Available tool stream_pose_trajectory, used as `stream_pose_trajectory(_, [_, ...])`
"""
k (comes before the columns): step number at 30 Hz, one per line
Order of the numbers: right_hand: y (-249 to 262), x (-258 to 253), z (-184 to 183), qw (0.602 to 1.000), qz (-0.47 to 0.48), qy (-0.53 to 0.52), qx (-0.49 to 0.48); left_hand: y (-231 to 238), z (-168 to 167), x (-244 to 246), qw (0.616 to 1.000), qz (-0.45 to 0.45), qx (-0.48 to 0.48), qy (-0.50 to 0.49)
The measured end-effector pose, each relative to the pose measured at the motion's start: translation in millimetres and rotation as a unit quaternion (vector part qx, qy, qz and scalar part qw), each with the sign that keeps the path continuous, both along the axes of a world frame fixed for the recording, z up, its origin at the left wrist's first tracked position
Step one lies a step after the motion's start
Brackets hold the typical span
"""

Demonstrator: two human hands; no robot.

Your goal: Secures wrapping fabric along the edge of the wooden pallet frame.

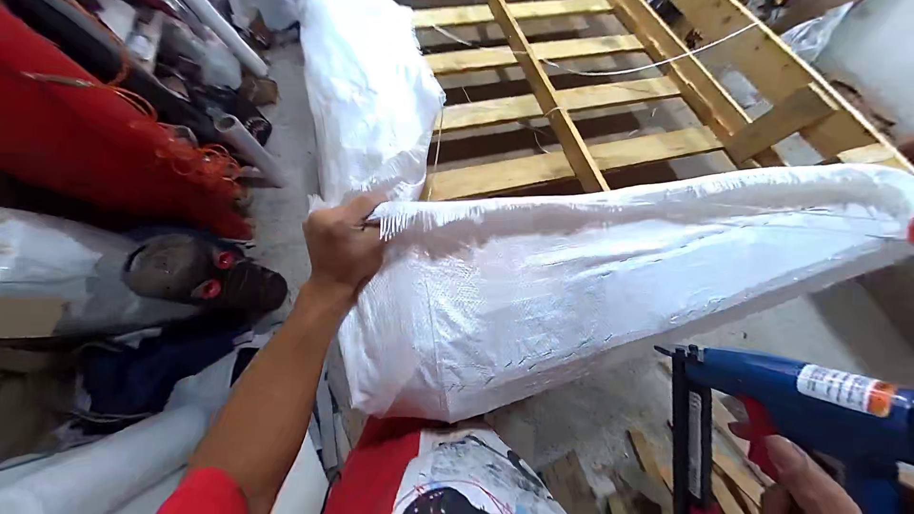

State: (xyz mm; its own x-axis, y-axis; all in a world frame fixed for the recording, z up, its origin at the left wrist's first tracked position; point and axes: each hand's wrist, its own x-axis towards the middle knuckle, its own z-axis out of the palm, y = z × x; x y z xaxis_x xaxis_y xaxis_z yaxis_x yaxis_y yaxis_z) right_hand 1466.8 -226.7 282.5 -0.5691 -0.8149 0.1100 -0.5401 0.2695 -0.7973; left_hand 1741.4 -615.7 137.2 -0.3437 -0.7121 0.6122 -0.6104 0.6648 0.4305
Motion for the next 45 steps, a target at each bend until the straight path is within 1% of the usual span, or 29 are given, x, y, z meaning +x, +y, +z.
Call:
stream_pose_trajectory(2, [-12.1,13.4,-0.8,1.0,0.002,-0.005,0.025,0.0,8.6,0.2,0.998,0.017,0.032,-0.047])
stream_pose_trajectory(4, [-18.8,22.5,-2.2,0.998,0.0,-0.022,0.055,4.6,37.0,3.8,0.984,0.003,0.127,-0.124])
stream_pose_trajectory(5, [-21.2,25.6,-0.9,0.998,0.004,-0.017,0.068,8.0,57.3,5.0,0.972,-0.026,0.177,-0.155])
stream_pose_trajectory(7, [-22.7,30.3,2.4,0.997,0.013,0.003,0.077,22.9,88.4,4.4,0.942,-0.122,0.233,-0.207])
stream_pose_trajectory(8, [-22.1,31.9,3.6,0.997,0.021,0.013,0.077,35.0,95.1,3.9,0.926,-0.17,0.231,-0.245])
stream_pose_trajectory(9, [-21.7,33.1,3.9,0.997,0.03,0.022,0.074,46.0,96.2,3.7,0.912,-0.212,0.207,-0.285])
stream_pose_trajectory(10, [-21.4,34.1,4.2,0.996,0.04,0.032,0.07,56.4,96.4,3.7,0.898,-0.236,0.189,-0.318])
stream_pose_trajectory(11, [-21.1,35.4,4.3,0.996,0.047,0.042,0.063,65.6,95.1,4.0,0.896,-0.234,0.176,-0.333])
stream_pose_trajectory(12, [-20.0,36.5,4.2,0.996,0.052,0.045,0.057,72.2,93.0,5.0,0.909,-0.212,0.166,-0.318])
stream_pose_trajectory(13, [-18.2,36.9,4.7,0.996,0.059,0.046,0.056,76.0,88.9,7.2,0.931,-0.189,0.16,-0.268])
stream_pose_trajectory(14, [-16.8,36.2,4.5,0.995,0.07,0.047,0.053,78.7,83.9,8.2,0.953,-0.165,0.166,-0.194])
stream_pose_trajectory(15, [-16.1,35.4,3.6,0.994,0.082,0.05,0.052,81.1,80.5,6.9,0.964,-0.142,0.188,-0.123])
stream_pose_trajectory(16, [-16.0,34.2,1.4,0.993,0.093,0.055,0.048,82.5,77.9,3.5,0.965,-0.124,0.22,-0.07])
stream_pose_trajectory(17, [-17.2,33.4,-0.7,0.992,0.103,0.06,0.044,82.8,72.2,-0.9,0.965,-0.107,0.235,-0.039])
stream_pose_trajectory(18, [-19.6,32.6,-1.9,0.99,0.114,0.067,0.043,82.2,61.9,-3.9,0.974,-0.098,0.205,-0.023])
stream_pose_trajectory(20, [-28.1,31.2,-1.5,0.987,0.135,0.076,0.037,73.3,31.9,-2.4,0.992,-0.119,0.049,0.003])
stream_pose_trajectory(21, [-33.5,31.2,1.1,0.985,0.147,0.08,0.038,66.5,17.9,0.0,0.99,-0.137,-0.006,0.029])
stream_pose_trajectory(22, [-39.1,31.1,4.5,0.984,0.157,0.079,0.043,61.5,7.0,1.4,0.986,-0.152,-0.022,0.066])
stream_pose_trajectory(24, [-51.1,32.9,10.2,0.983,0.165,0.063,0.056,57.1,-1.7,1.2,0.978,-0.157,-0.01,0.136])
stream_pose_trajectory(27, [-69.8,34.9,10.5,0.981,0.177,0.025,0.078,59.8,-1.3,0.4,0.973,-0.135,0.03,0.184])
stream_pose_trajectory(29, [-82.9,37.0,5.1,0.977,0.193,0.015,0.085,59.6,-1.5,-0.2,0.973,-0.117,0.041,0.192])
stream_pose_trajectory(31, [-94.2,40.4,-2.8,0.971,0.222,0.037,0.083,57.2,-1.9,-1.6,0.98,-0.088,0.035,0.173])
stream_pose_trajectory(35, [-105.6,63.4,-14.4,0.939,0.313,0.124,0.065,59.5,-2.9,-4.4,0.997,-0.017,0.022,0.07])
stream_pose_trajectory(36, [-106.7,73.3,-14.3,0.929,0.332,0.153,0.057,56.7,-1.5,-3.6,0.999,-0.022,0.022,0.041])
stream_pose_trajectory(38, [-109.4,90.6,-14.2,0.908,0.367,0.198,0.04,50.0,0.7,1.6,0.997,-0.067,0.04,-0.005])
stream_pose_trajectory(39, [-110.7,97.1,-16.7,0.901,0.376,0.213,0.028,44.6,1.3,4.3,0.995,-0.093,0.045,-0.012])
stream_pose_trajectory(42, [-112.9,109.5,-23.3,0.889,0.387,0.244,0.018,37.3,-5.2,5.4,0.99,-0.122,0.053,0.039])
stream_pose_trajectory(45, [-110.5,120.7,-26.6,0.88,0.388,0.274,0.025,35.8,-5.5,3.6,0.991,-0.108,0.074,0.042])
